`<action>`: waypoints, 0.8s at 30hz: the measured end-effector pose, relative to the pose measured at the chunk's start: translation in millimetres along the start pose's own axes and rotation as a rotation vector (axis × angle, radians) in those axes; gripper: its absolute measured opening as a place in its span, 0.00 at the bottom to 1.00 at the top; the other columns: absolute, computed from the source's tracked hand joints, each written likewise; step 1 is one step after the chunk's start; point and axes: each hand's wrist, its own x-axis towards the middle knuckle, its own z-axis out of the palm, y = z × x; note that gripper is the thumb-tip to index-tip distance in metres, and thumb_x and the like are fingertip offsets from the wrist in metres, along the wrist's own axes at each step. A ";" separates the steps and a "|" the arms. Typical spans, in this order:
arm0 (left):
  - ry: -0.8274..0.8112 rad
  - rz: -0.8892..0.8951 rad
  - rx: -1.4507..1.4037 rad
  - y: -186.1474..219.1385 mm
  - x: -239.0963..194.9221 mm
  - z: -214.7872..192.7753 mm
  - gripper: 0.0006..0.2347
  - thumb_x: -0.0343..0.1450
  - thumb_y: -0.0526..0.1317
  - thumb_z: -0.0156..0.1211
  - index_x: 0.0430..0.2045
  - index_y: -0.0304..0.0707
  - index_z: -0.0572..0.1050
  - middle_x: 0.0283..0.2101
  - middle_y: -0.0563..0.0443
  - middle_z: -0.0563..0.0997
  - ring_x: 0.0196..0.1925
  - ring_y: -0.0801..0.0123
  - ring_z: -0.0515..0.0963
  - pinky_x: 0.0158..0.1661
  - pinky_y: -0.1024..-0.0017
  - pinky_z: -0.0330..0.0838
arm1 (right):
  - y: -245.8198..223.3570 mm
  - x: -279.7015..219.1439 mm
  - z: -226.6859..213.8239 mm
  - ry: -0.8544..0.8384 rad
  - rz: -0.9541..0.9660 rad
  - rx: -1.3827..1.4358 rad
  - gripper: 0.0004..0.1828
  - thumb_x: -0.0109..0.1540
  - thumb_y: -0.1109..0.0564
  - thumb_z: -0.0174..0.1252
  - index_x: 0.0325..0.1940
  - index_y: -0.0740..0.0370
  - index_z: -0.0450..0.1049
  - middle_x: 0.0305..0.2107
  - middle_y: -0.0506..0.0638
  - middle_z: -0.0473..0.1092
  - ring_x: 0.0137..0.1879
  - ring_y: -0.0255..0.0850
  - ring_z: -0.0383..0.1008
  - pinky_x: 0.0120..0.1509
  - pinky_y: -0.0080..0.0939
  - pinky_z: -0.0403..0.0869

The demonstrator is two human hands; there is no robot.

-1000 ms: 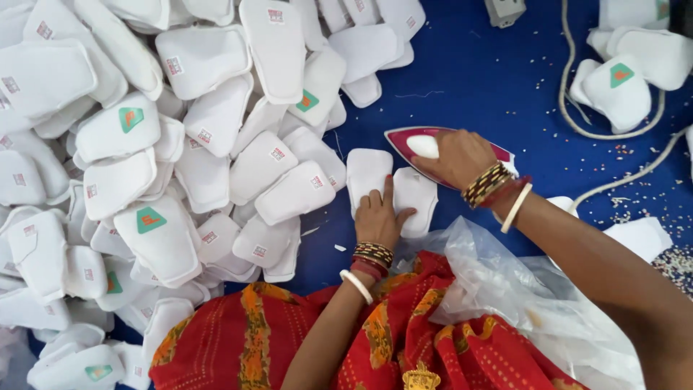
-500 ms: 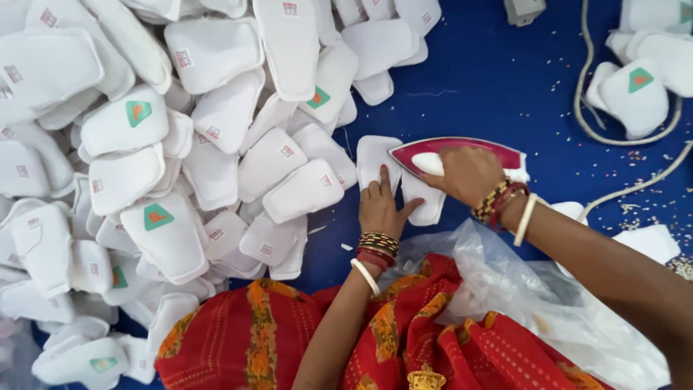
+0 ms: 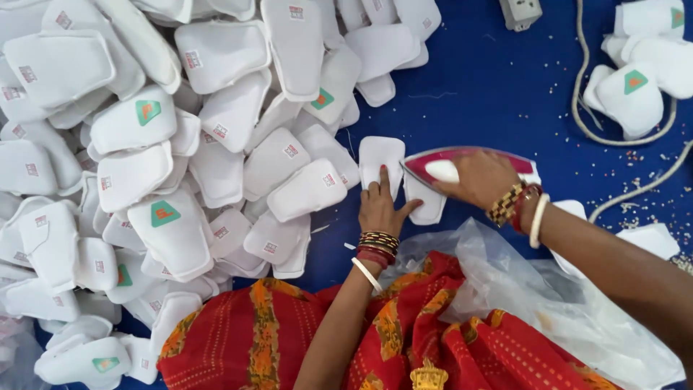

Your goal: The recorder is ironing labels onto white shoe components in a manufacturing environment.

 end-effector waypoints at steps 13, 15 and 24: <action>-0.027 0.110 -0.033 23.1 4.3 -7.5 0.50 0.55 0.63 0.74 0.70 0.35 0.59 0.41 0.40 0.75 0.40 0.53 0.75 0.37 0.60 0.76 | 80.7 65.6 8.7 0.770 0.073 0.610 0.32 0.71 0.33 0.56 0.41 0.67 0.80 0.32 0.61 0.76 0.38 0.50 0.77 0.40 0.46 0.74; -0.046 0.110 -0.056 24.4 -0.7 -9.3 0.50 0.54 0.62 0.75 0.70 0.35 0.60 0.41 0.38 0.75 0.40 0.52 0.76 0.37 0.60 0.76 | 112.3 62.4 61.0 0.872 0.069 1.053 0.30 0.76 0.36 0.49 0.45 0.67 0.78 0.34 0.55 0.76 0.39 0.41 0.74 0.42 0.40 0.70; -0.543 -0.298 -1.916 -28.8 8.5 7.1 0.25 0.77 0.34 0.51 0.70 0.15 0.63 0.50 0.38 0.76 0.48 0.59 0.77 0.50 0.64 0.75 | 124.5 27.4 131.6 1.005 0.250 1.264 0.40 0.77 0.27 0.37 0.33 0.68 0.61 0.28 0.49 0.60 0.35 0.37 0.56 0.42 0.41 0.59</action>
